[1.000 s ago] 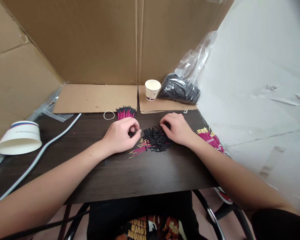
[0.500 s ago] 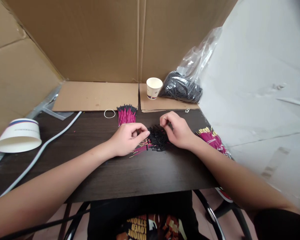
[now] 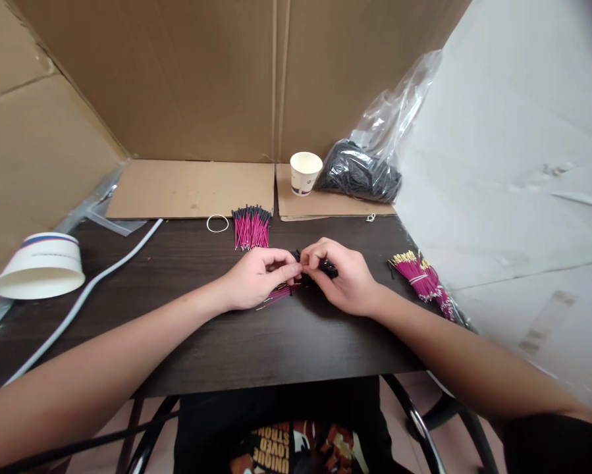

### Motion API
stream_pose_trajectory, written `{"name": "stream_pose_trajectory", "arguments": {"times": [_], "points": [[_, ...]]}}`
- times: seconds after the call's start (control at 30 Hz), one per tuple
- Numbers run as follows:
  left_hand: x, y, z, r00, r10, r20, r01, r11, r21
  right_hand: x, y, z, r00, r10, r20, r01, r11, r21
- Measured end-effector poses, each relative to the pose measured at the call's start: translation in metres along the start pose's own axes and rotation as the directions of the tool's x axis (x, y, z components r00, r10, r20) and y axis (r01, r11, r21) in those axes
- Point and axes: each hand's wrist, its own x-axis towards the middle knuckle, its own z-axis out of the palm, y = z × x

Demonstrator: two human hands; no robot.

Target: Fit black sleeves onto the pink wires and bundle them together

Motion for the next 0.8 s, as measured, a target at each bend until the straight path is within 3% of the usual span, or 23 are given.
{"name": "stream_pose_trajectory", "arguments": {"times": [0.27, 0.43, 0.6, 0.7, 0.8], "points": [[0.001, 0.003, -0.003, 1.0, -0.015, 0.005, 0.015, 0.997, -0.075, 0.001, -0.004, -0.001, 1.0, -0.003, -0.022, 0.003, 1.0, 0.003], [0.003, 0.003, -0.004, 0.991, -0.052, -0.126, 0.04, 0.994, -0.102, 0.004, -0.008, -0.005, 0.996, -0.087, -0.035, 0.083, 0.991, -0.102], [0.006, 0.002, -0.006, 0.97, -0.059, -0.237, 0.034, 0.993, -0.112, 0.003, -0.014, -0.005, 0.95, -0.179, 0.257, 0.219, 0.966, -0.135], [0.007, 0.002, -0.005, 0.968, -0.054, -0.246, 0.031, 0.995, -0.098, 0.0, -0.018, -0.001, 0.897, -0.124, 0.423, 0.219, 0.958, -0.184], [0.007, 0.002, -0.005, 0.968, -0.057, -0.243, 0.036, 0.995, -0.09, -0.002, -0.022, 0.001, 0.858, -0.045, 0.511, 0.186, 0.955, -0.229]]}}
